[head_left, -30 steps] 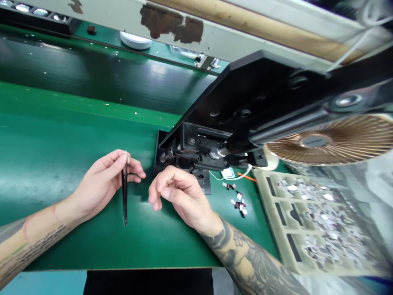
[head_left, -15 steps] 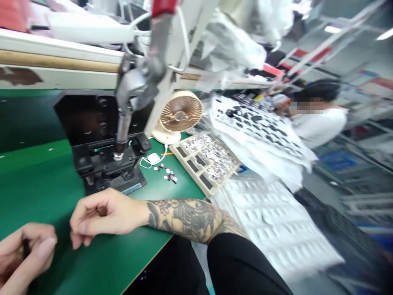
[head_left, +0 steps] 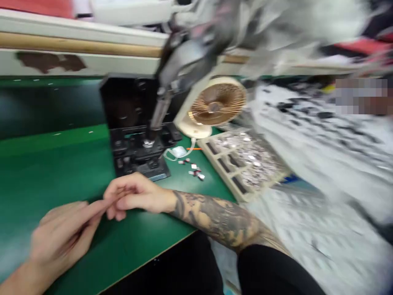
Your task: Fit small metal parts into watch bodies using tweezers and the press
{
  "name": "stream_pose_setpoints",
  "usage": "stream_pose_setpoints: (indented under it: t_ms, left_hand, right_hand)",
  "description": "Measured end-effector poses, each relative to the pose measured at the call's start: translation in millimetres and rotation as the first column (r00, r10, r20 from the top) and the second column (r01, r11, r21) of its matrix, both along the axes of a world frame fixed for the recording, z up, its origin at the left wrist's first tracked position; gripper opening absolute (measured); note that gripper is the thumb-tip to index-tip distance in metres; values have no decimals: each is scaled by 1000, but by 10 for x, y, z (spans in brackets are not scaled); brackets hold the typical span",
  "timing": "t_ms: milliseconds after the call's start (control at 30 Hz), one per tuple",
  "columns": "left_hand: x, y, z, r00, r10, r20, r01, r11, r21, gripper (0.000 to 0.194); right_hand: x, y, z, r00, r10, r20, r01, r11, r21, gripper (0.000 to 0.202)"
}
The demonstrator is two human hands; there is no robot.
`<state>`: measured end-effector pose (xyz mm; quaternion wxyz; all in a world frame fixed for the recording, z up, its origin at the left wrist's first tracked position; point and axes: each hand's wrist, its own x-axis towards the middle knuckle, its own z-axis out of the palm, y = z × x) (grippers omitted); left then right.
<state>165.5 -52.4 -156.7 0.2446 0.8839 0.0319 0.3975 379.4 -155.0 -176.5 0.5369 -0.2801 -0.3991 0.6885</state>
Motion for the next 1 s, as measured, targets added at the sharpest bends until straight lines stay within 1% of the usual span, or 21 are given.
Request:
stream_pose_setpoints:
  t_ms: [33, 67, 200, 267, 367, 500, 600, 700, 900, 1000]
  left_hand:
    - [5, -4, 27, 1000, -16, 2, 16, 999, 44, 35]
    - [16, 6, 40, 1000, -28, 3, 28, 998, 54, 39]
    - [51, 101, 17, 997, -72, -9, 72, 997, 15, 40]
    - [48, 121, 18, 998, -57, 0, 57, 998, -8, 38]
    - [42, 101, 47, 999, -3, 32, 5, 999, -40, 32]
    - [60, 66, 81, 995, 85, 50, -81, 994, -78, 23]
    - [75, 71, 78, 987, 141, 77, -136, 989, -64, 22]
    - [75, 85, 70, 984, 149, 94, -146, 989, -35, 22]
    - [68, 66, 65, 979, 176, 108, -168, 983, -78, 23]
    - [68, 60, 47, 974, 195, 117, -185, 979, -90, 24]
  right_hand:
    - [4, -25, 37, 1000, -5, -13, 4, 1000, -22, 23]
    - [15, -41, 67, 1000, -2, -30, 1, 999, -40, 24]
    - [63, -51, 166, 998, 42, -55, -46, 997, -64, 33]
    - [70, -56, 214, 994, 85, -72, -89, 995, -55, 41]
    - [71, -65, 261, 987, 123, -102, -128, 991, -45, 52]
    - [75, -63, 268, 980, 149, -133, -156, 987, -48, 63]
    - [77, -66, 267, 970, 169, -177, -177, 984, -27, 70]
    - [84, -77, 276, 964, 195, -180, -203, 979, -27, 76]
    - [92, -81, 287, 966, 209, -150, -218, 975, -45, 82]
    - [92, -66, 260, 962, 219, -164, -224, 974, -16, 83]
